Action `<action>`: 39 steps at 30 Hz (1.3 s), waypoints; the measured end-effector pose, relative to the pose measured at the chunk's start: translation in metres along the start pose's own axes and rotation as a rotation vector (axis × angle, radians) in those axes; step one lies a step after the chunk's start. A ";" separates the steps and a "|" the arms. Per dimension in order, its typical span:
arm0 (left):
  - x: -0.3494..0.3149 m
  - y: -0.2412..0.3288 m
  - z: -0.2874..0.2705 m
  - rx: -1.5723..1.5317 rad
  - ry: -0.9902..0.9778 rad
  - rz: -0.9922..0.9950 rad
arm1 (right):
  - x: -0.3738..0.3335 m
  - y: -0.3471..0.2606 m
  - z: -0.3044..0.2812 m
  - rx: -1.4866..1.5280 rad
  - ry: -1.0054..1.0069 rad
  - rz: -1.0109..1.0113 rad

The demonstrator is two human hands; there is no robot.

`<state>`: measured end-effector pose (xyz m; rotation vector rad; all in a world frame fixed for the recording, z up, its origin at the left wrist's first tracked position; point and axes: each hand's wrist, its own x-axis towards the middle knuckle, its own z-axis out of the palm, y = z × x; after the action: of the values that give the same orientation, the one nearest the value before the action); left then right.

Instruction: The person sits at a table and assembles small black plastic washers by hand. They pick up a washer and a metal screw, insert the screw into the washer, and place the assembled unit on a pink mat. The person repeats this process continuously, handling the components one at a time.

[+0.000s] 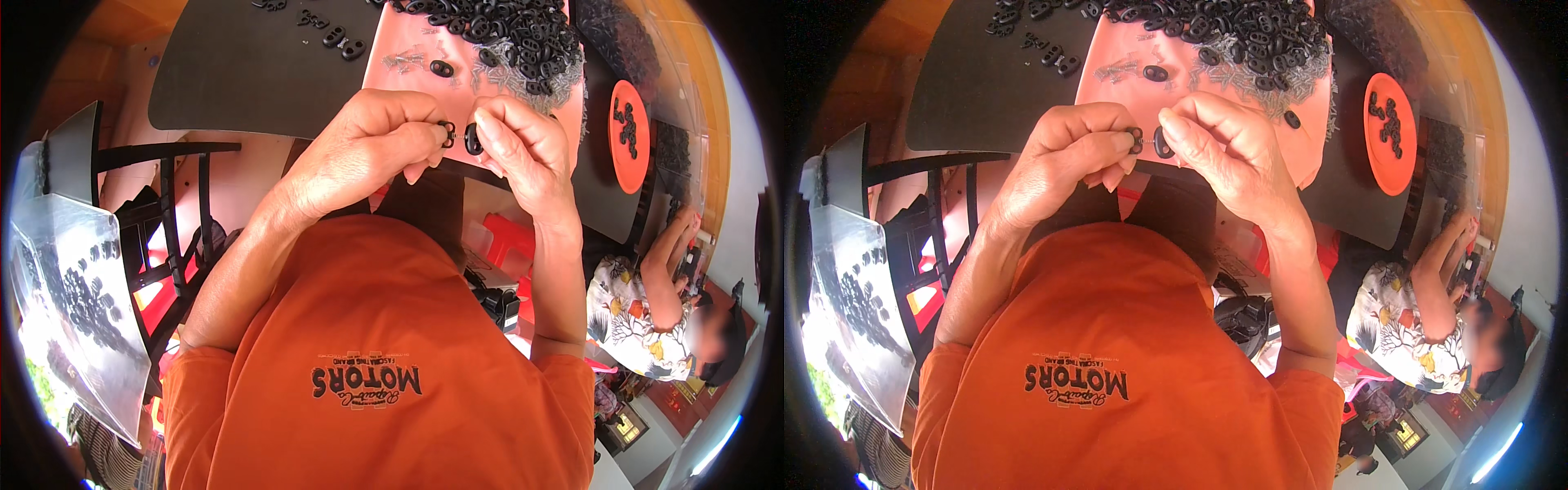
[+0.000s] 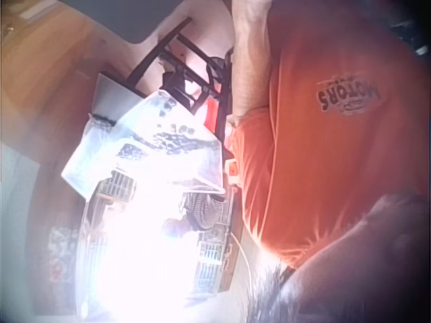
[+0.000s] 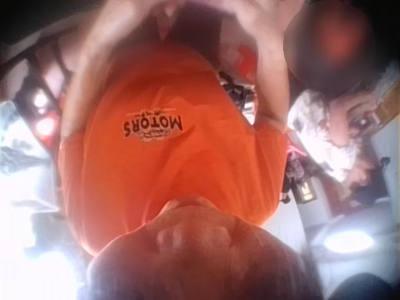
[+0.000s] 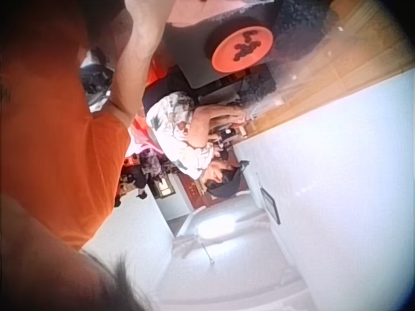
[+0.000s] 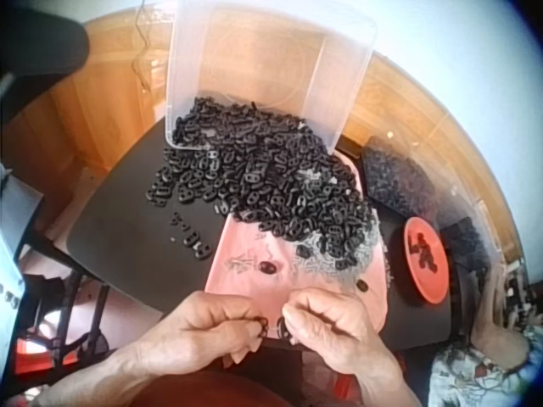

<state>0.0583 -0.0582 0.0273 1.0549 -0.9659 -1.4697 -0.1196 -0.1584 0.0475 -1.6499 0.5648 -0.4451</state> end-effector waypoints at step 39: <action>-0.001 -0.003 0.012 -0.002 0.024 0.015 | -0.006 0.001 0.009 -0.021 0.086 0.001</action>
<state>0.0459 -0.0565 0.0280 1.0596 -0.9537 -1.4422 -0.1197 -0.1477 0.0452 -1.6562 0.6359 -0.5123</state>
